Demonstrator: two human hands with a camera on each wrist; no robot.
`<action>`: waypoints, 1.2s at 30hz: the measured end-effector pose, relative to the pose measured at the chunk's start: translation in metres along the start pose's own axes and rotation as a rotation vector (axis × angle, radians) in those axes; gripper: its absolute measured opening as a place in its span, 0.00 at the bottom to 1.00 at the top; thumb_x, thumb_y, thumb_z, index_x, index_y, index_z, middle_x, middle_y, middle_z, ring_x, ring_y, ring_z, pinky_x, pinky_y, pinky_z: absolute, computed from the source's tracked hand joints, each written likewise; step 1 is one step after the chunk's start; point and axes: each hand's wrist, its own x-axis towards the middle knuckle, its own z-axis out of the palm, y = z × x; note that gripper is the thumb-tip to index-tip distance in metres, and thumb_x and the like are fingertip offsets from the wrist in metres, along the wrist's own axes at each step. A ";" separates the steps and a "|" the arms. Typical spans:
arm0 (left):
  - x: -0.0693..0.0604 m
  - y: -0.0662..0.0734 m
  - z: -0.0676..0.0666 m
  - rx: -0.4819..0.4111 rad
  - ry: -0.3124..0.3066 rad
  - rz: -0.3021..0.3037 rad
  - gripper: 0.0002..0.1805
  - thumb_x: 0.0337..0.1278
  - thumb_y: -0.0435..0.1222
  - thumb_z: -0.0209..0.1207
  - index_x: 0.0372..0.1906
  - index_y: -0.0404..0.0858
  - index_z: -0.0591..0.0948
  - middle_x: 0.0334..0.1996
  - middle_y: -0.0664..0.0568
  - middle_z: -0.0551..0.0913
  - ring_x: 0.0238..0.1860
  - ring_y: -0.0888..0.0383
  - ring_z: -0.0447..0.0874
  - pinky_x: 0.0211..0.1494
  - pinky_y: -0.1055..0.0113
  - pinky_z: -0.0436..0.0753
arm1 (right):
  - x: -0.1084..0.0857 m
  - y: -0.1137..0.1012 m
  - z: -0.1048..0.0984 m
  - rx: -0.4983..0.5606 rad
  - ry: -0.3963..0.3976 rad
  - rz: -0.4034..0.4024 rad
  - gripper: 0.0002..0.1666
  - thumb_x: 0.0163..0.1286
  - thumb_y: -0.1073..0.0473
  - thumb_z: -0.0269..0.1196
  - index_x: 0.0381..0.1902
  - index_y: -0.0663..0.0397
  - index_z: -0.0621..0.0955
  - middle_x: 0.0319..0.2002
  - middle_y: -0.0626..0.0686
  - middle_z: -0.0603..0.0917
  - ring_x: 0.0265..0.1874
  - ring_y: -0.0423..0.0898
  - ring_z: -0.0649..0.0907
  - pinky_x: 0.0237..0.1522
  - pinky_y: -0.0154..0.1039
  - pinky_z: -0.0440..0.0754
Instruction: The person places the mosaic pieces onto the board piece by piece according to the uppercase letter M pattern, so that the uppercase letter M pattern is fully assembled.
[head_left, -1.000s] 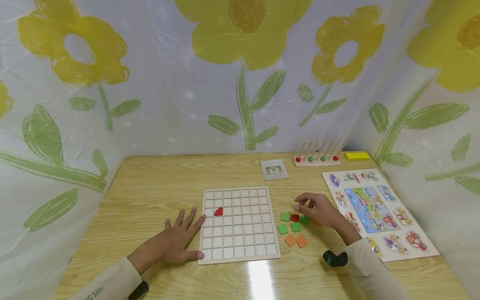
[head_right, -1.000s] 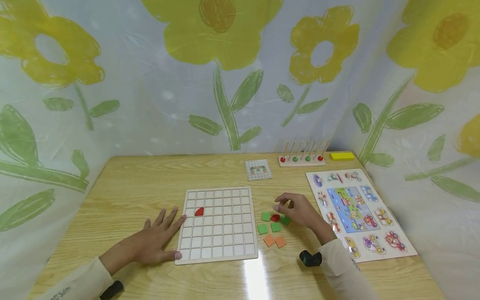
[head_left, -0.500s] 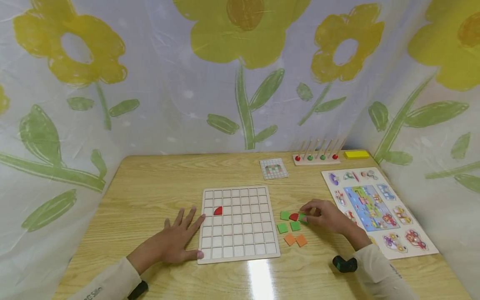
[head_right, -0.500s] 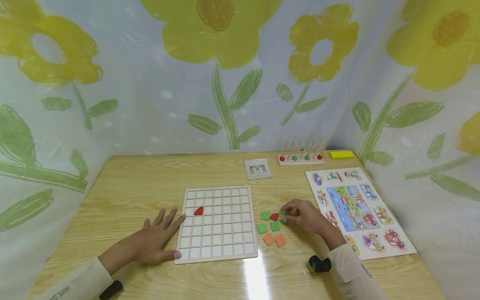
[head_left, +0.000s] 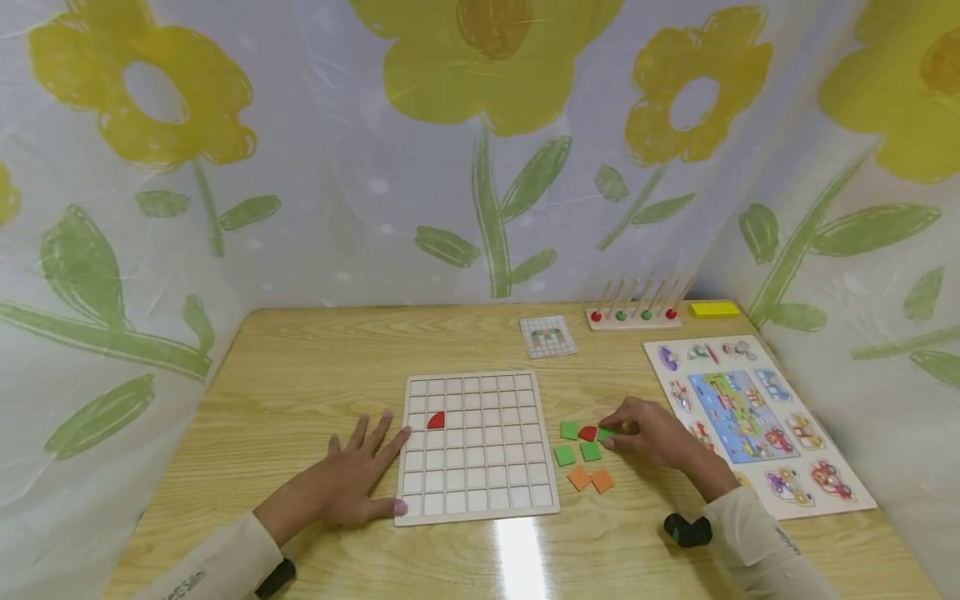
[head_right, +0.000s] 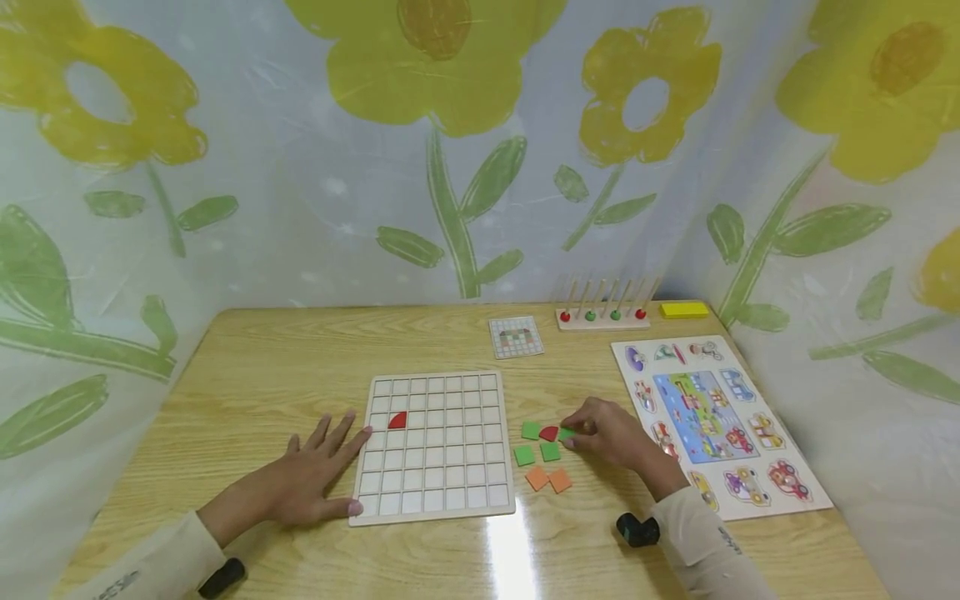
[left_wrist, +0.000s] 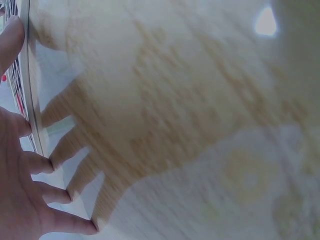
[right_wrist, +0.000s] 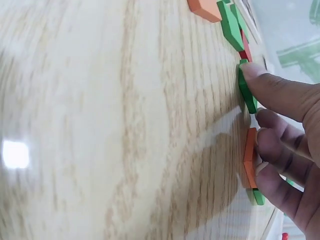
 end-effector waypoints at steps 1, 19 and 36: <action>0.000 0.000 0.000 0.001 0.002 -0.001 0.56 0.59 0.73 0.50 0.82 0.44 0.49 0.80 0.34 0.42 0.77 0.24 0.39 0.60 0.17 0.53 | 0.000 0.000 0.000 0.001 0.001 -0.005 0.17 0.66 0.50 0.70 0.49 0.49 0.88 0.38 0.44 0.82 0.35 0.38 0.81 0.38 0.35 0.80; -0.001 0.001 -0.003 -0.006 -0.001 -0.001 0.57 0.58 0.73 0.51 0.82 0.44 0.49 0.80 0.33 0.43 0.76 0.23 0.40 0.60 0.17 0.54 | 0.002 -0.008 0.000 0.074 -0.054 -0.044 0.09 0.68 0.57 0.69 0.43 0.47 0.80 0.36 0.45 0.83 0.29 0.35 0.78 0.36 0.35 0.78; 0.001 0.001 -0.005 -0.024 0.029 0.002 0.58 0.54 0.73 0.55 0.81 0.43 0.53 0.79 0.32 0.47 0.74 0.21 0.46 0.55 0.16 0.60 | 0.004 -0.013 -0.001 0.007 -0.018 -0.040 0.10 0.71 0.59 0.66 0.49 0.49 0.81 0.33 0.44 0.83 0.23 0.34 0.75 0.30 0.33 0.76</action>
